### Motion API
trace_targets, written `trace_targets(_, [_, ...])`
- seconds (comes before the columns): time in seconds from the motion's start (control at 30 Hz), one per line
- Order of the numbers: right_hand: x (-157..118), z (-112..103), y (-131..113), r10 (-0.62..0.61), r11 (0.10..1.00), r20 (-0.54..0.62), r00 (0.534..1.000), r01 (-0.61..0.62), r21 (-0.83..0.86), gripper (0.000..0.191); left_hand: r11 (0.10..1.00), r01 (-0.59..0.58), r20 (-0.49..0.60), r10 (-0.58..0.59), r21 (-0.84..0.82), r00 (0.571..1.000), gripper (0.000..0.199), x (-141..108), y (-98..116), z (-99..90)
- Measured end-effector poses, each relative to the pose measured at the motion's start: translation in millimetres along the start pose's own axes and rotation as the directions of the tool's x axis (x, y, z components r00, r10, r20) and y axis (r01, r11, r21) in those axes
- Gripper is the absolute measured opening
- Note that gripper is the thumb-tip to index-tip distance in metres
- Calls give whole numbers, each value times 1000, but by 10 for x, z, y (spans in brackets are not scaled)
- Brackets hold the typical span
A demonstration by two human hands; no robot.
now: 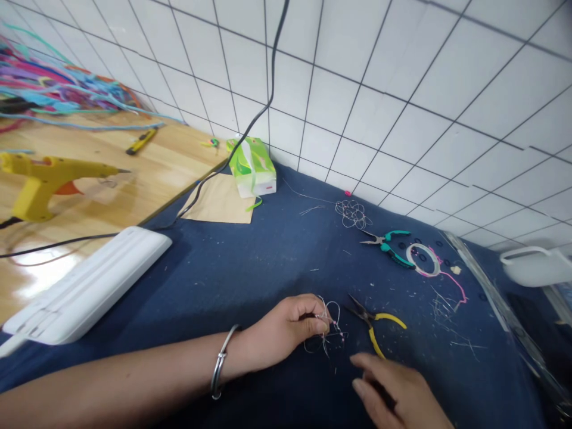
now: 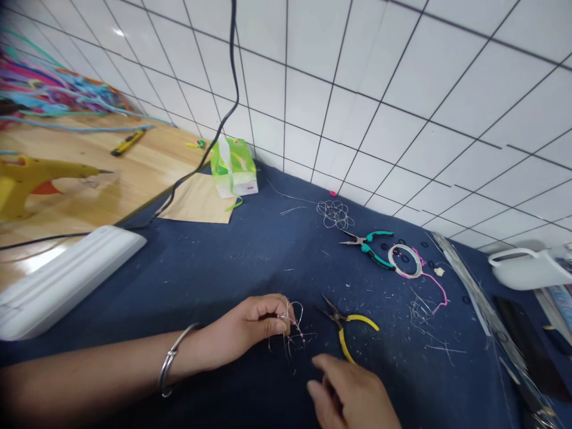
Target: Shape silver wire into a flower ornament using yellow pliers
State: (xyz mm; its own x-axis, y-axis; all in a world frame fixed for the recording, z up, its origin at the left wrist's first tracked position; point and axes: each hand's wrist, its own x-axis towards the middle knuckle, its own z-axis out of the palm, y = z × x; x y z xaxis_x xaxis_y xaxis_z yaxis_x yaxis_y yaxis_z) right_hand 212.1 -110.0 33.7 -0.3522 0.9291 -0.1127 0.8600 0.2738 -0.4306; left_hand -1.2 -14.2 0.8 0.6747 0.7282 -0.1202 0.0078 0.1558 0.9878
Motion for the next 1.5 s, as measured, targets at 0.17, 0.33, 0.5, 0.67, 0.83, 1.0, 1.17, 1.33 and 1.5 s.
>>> trace_targets(0.17, [87, 61, 409, 19, 885, -264, 964, -139, -444, 66, 999, -2, 13, 2, 34, 1000, 11, 0, 12, 7])
trace_targets(0.33, [145, 235, 545, -5, 804, -194, 981, -112, -584, 43, 998, -9, 11, 9, 63, 1000, 12, -6, 29, 7])
trace_targets(0.5, [52, 280, 615, -15, 808, -285, 958, -156, -569, 38, 997, -13, -12, 14, 82, 1000, 11, -14, 26, -4])
trace_targets(0.67, [-11, 79, 508, 195, 962, -326, 925, -245, -119, 35, 993, -26, -15, 28, 117, 999, 11, -28, 11, -2])
trace_targets(0.83, [-4, -235, 36, 174, 945, 50, 983, -181, 271, 19, 975, -85, -18, 91, 203, 996, 10, -32, 33, 16])
trace_targets(1.0, [82, -349, -225, 157, 932, 184, 970, -208, 297, 15, 950, -145, -17, 155, 278, 988, 10, -34, 65, 35])
trace_targets(1.17, [144, -368, -256, 197, 929, 231, 953, -257, 266, 17, 929, -153, -25, 171, 338, 985, 11, -41, 61, 49])
trace_targets(1.33, [182, -444, -312, 227, 946, 236, 945, -271, 176, 15, 918, -141, -21, 160, 371, 987, 11, -38, 76, 72])
trace_targets(1.5, [215, -502, -376, 236, 965, 218, 947, -254, 57, 13, 911, -149, -33, 175, 384, 984, 11, -41, 65, 83])
